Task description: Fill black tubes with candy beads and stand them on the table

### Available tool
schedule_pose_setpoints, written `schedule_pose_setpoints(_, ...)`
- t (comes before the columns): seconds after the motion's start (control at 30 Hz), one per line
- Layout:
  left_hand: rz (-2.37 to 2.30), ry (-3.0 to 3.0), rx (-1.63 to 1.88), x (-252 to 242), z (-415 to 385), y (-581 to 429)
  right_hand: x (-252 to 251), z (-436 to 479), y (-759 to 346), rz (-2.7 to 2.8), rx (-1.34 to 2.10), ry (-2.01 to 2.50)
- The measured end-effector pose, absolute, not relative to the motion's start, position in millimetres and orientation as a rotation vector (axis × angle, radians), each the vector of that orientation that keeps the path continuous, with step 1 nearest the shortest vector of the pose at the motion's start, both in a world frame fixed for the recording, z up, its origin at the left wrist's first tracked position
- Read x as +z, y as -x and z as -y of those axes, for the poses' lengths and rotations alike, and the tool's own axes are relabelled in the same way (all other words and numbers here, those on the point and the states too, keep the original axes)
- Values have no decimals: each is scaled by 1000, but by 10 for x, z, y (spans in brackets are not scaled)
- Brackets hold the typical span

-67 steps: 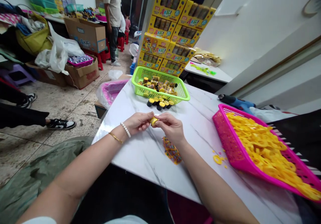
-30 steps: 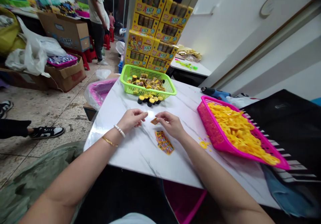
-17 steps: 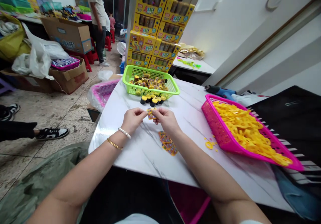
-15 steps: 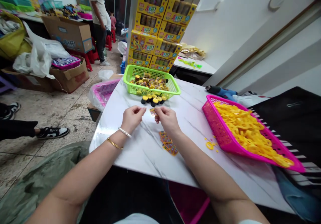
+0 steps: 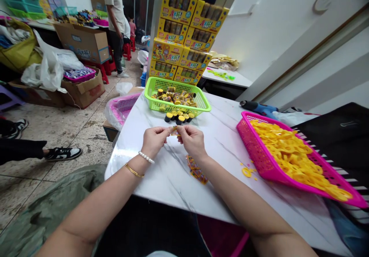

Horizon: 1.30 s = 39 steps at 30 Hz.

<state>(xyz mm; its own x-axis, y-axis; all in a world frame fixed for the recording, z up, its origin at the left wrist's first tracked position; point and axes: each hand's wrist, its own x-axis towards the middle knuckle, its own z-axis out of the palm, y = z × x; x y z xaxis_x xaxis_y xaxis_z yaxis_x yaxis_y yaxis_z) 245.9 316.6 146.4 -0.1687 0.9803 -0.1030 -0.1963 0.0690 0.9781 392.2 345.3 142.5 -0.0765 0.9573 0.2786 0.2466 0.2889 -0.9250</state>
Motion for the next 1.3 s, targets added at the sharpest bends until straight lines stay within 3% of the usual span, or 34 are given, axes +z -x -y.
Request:
schedule_pose_setpoints(0.23,-1212,-830,1443,1506,-3236,-2351,1381,-3640,-3829,1898,602,1005)
schedule_pose_setpoints(0.43,-1127,-434,1408,1577,-3358,-2183,1546,-4221,-3732,2398,-162,1057)
schedule_pose_setpoints(0.57,-1011,-296,1353,1586,-3408,-2127,1571,-4392,-3706,2675,-338,1088)
schedule_pose_setpoints(0.67,-957,-239,1318,1582,-3432,-2090,1608,-4371,-3756,2448,-28,1040)
schedule_pose_setpoints(0.8,-879,-198,1232,1600,-3450,-2051,1675,-4223,-3846,1784,1011,932)
schedule_pose_setpoints(0.87,-822,-189,1200,1613,-3449,-2045,1691,-4130,-3853,1577,1347,876)
schedule_pose_setpoints(0.97,-759,-155,1198,1626,-3443,-2051,1703,-4026,-3817,1457,1488,904)
schedule_pose_setpoints(1.3,-712,-115,1202,1637,-3437,-2080,1782,-3964,-3771,1434,1464,1013)
